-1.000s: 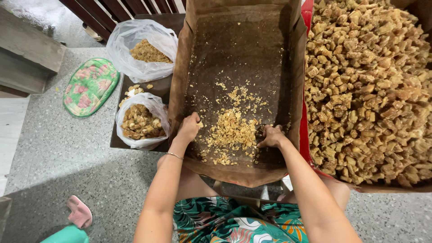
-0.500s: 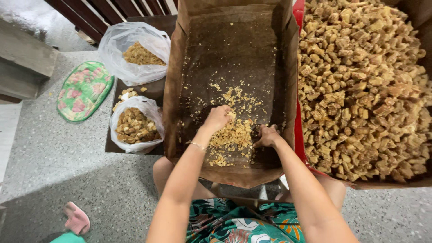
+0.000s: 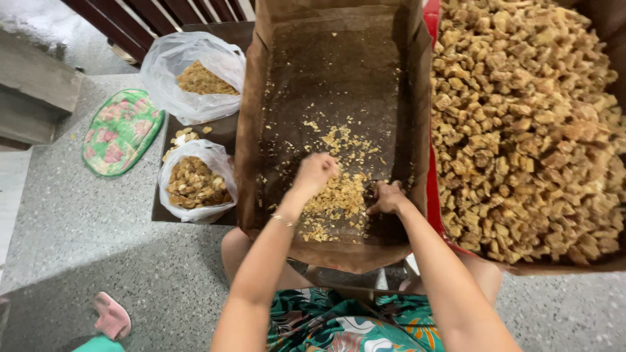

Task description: The person sorts walnut pieces by hand from a large cardboard box into a smaller brown tray. They separate larger pieces from smaller crumbs, placing the larger pieces into a plastic bag and the crumbs into another bag.

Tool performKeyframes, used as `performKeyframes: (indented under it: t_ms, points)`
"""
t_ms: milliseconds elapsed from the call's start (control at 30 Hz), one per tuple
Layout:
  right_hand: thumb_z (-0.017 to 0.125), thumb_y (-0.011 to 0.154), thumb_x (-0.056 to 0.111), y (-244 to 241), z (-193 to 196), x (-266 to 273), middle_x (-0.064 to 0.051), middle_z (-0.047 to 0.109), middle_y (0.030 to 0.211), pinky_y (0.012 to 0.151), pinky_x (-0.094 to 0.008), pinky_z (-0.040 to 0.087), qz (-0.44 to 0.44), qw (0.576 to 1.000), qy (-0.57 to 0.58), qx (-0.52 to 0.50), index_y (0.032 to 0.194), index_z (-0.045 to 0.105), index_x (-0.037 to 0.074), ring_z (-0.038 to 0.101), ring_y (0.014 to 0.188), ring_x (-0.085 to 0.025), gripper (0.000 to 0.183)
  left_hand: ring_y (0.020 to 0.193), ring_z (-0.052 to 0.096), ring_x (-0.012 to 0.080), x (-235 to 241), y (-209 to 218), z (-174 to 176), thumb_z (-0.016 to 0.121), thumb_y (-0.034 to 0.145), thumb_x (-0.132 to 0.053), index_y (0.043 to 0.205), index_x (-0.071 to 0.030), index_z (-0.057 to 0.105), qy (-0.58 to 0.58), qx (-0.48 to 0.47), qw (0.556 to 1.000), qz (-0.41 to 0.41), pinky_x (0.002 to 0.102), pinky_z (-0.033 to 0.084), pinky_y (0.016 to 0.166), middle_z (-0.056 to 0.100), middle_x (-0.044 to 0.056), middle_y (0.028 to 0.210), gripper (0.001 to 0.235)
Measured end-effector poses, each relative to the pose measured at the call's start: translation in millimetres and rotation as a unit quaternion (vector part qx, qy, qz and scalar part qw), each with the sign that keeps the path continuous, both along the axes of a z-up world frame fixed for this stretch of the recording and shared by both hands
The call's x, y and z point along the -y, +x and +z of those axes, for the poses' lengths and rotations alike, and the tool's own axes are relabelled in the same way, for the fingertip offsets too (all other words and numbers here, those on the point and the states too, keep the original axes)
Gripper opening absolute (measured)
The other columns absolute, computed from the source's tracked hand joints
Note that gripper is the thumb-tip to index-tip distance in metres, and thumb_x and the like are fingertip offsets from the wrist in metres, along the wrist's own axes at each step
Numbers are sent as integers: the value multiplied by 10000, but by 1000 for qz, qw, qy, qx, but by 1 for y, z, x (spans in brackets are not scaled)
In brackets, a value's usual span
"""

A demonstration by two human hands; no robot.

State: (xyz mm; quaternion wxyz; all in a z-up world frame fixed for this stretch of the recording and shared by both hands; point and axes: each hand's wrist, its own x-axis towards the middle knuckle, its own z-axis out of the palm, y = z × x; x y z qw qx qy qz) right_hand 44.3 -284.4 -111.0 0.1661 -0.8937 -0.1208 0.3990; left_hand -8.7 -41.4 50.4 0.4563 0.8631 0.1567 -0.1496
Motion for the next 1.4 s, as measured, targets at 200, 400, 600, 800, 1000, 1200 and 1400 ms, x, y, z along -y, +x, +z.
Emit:
performKeyframes:
  t_ms: [200,400,600,800,1000,1200,1400]
  points:
    - [978,566,441,2,-27,12,-158,684,1163,1046,-457,445,48,997,34,48,1086,628,93,501,1217,-378,717,937,704,268,-207,-17,28,734,854,-65,975,-49,770,201,392,893,93,362,541,866,759,131,970,127]
    - [982,561,464,4,-29,13,-140,708,1113,1042,-441,450,52,997,6,53,1050,627,103,523,1178,-353,704,848,723,352,-370,-20,-37,832,825,-186,926,-39,740,304,192,906,223,460,561,771,744,185,883,201]
    - [981,570,435,5,-18,11,-125,714,1107,1039,-442,455,33,999,-4,34,1069,606,107,513,1193,-350,705,888,686,399,-402,-18,-81,876,744,-188,923,-29,754,368,274,858,230,491,543,766,744,200,922,268]
    - [982,587,450,9,-18,8,-139,689,1160,1069,-451,450,48,998,-23,31,1088,625,107,489,1243,-364,705,944,696,305,-345,-24,-28,692,941,-72,1096,-6,695,258,336,877,226,412,562,840,724,179,1026,168]
    - [978,593,474,10,-19,7,-202,681,1176,1089,-476,436,49,998,-16,26,1129,632,93,459,1280,-395,742,933,686,300,-179,-50,-9,618,906,-67,971,-29,689,-29,91,995,-20,386,553,872,728,177,972,103]
    - [980,583,478,3,-16,11,-218,680,1171,1095,-462,435,49,997,20,60,1109,646,63,473,1271,-407,749,978,710,413,-140,-80,-124,596,908,-44,1049,-25,663,320,-46,930,-175,487,585,855,719,254,1021,157]
    - [985,587,461,0,-13,10,-254,661,1169,1063,-443,459,28,997,34,66,1137,609,34,512,1226,-403,790,984,737,384,-90,-83,-89,613,927,-134,1095,-45,620,82,-18,985,-152,478,584,890,749,236,1018,191]
